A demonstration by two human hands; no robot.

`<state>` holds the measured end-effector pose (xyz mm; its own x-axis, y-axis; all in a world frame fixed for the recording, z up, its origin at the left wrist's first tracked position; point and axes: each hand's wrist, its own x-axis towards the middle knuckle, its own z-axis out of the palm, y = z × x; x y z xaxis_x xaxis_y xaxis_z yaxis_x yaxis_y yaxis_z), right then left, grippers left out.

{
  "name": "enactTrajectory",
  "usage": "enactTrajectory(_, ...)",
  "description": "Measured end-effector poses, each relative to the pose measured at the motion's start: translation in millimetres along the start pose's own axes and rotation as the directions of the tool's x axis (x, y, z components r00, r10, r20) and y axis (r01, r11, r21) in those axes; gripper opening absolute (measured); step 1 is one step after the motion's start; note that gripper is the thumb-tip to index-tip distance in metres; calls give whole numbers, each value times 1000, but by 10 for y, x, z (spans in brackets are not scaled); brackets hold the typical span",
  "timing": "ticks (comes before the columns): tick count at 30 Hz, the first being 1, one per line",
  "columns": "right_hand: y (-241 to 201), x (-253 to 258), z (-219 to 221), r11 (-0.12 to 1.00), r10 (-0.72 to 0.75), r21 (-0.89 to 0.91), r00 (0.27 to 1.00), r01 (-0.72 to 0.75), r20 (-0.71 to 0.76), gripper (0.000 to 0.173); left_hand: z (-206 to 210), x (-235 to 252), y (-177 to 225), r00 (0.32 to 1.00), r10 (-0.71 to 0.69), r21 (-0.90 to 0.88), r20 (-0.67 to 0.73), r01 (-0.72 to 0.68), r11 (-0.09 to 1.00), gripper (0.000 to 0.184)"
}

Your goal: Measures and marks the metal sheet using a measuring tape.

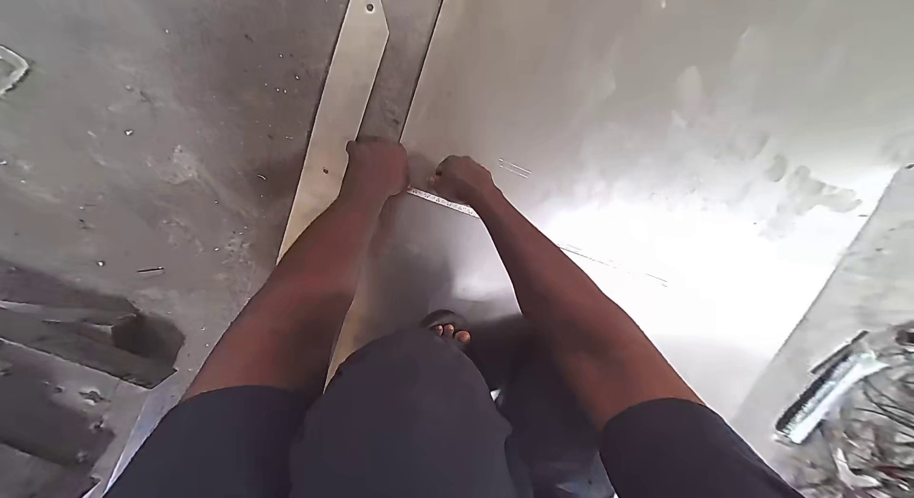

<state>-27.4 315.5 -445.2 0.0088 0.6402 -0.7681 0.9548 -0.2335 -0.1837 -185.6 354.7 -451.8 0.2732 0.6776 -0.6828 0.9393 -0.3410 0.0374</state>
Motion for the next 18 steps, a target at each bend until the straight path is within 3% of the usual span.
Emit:
enactTrajectory(16,-25,116,39,992,-102,-67,990,109,96,38,7,15,-2,1000,-11,36,-1,11,999,51)
enactTrajectory(18,-126,-26,-1,996,-37,-79,998,42,59,37,-7,-11,15,1000,-11,29,0,11,1000,47)
